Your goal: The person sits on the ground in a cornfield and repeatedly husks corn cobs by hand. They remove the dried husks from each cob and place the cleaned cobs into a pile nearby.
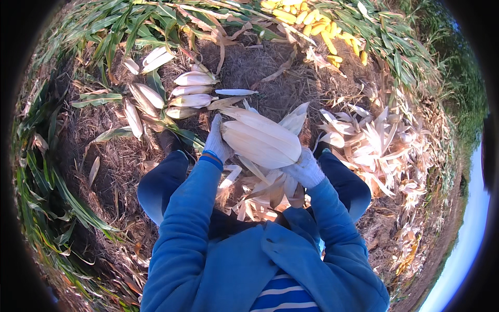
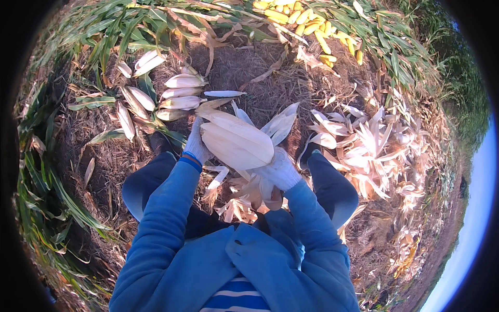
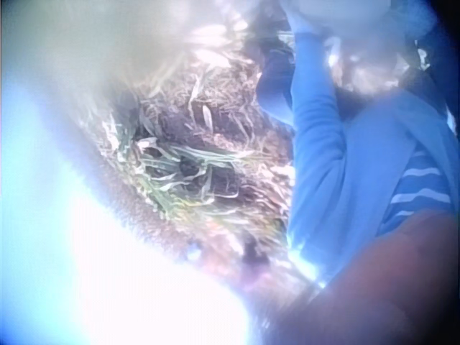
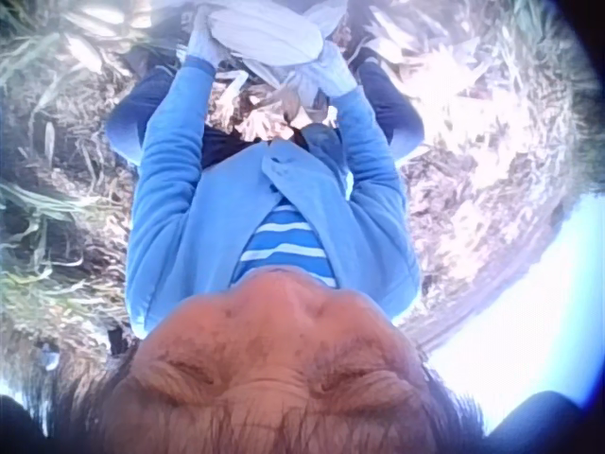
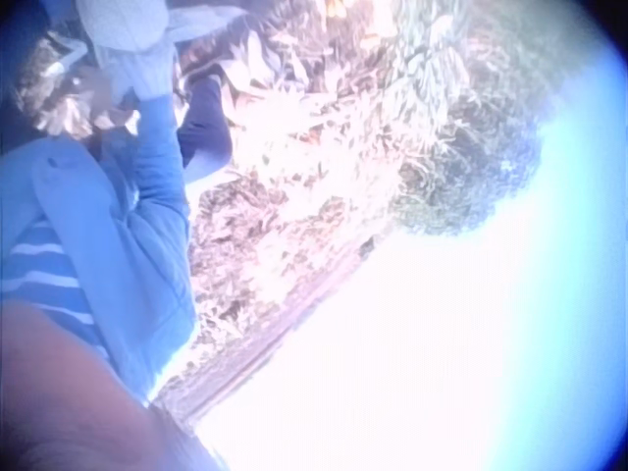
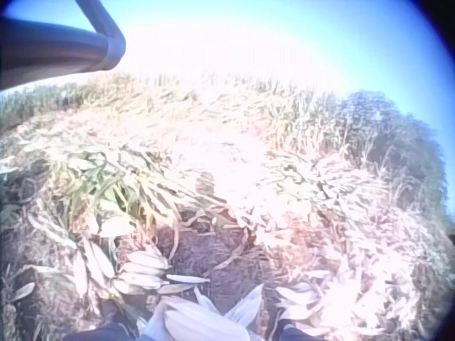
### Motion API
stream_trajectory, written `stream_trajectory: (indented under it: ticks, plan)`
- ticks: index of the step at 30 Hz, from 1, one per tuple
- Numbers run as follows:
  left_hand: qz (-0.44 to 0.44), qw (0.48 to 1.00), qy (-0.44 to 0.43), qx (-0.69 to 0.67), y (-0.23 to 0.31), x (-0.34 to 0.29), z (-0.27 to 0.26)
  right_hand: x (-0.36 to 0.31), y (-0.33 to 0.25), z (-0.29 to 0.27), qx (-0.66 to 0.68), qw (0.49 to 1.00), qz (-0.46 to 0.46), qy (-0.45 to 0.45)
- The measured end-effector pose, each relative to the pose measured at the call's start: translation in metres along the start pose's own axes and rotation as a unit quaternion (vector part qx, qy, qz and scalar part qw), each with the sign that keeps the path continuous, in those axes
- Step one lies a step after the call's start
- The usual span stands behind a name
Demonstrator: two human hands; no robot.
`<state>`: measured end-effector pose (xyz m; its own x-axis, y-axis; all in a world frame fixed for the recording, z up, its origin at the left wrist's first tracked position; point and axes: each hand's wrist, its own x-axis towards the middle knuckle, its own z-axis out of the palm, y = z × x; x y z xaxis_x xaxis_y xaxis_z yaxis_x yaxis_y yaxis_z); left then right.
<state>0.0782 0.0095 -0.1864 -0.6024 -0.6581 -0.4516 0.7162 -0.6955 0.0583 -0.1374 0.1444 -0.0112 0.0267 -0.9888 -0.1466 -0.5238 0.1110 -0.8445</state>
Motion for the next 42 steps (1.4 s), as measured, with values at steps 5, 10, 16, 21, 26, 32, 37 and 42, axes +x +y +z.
stream_trajectory:
  ticks: [5,10,16,21,26,32,37,42]
  plan:
    - [0.196,0.954,0.216,0.063,0.015,0.004,0.003,-0.021,0.006,-0.082,0.081,0.955,-0.004,0.285]
    - [0.395,0.846,0.268,0.237,0.027,0.003,0.003,-0.053,0.036,-0.243,-0.292,0.825,0.075,0.478]
    - [0.32,0.883,0.12,0.322,-0.005,-0.025,0.067,-0.124,0.085,-0.271,-0.547,0.712,0.319,0.302]
    - [0.2,0.865,-0.047,0.458,-0.041,-0.057,0.146,-0.061,0.072,-0.102,-0.004,0.998,0.026,0.06]
    - [0.189,0.785,-0.095,0.582,-0.033,-0.07,0.184,0.002,0.026,0.007,0.281,0.955,0.047,-0.085]
    - [0.083,0.892,0.01,0.445,-0.02,-0.055,0.153,0.038,0.007,0.046,0.04,0.99,0.093,0.101]
    - [0.158,0.863,-0.029,0.479,-0.023,-0.04,0.131,0.057,-0.004,0.018,0.179,0.976,0.067,0.104]
    - [0.146,0.863,-0.067,0.48,-0.026,-0.014,0.131,0.092,-0.039,-0.01,0.058,0.979,-0.083,0.178]
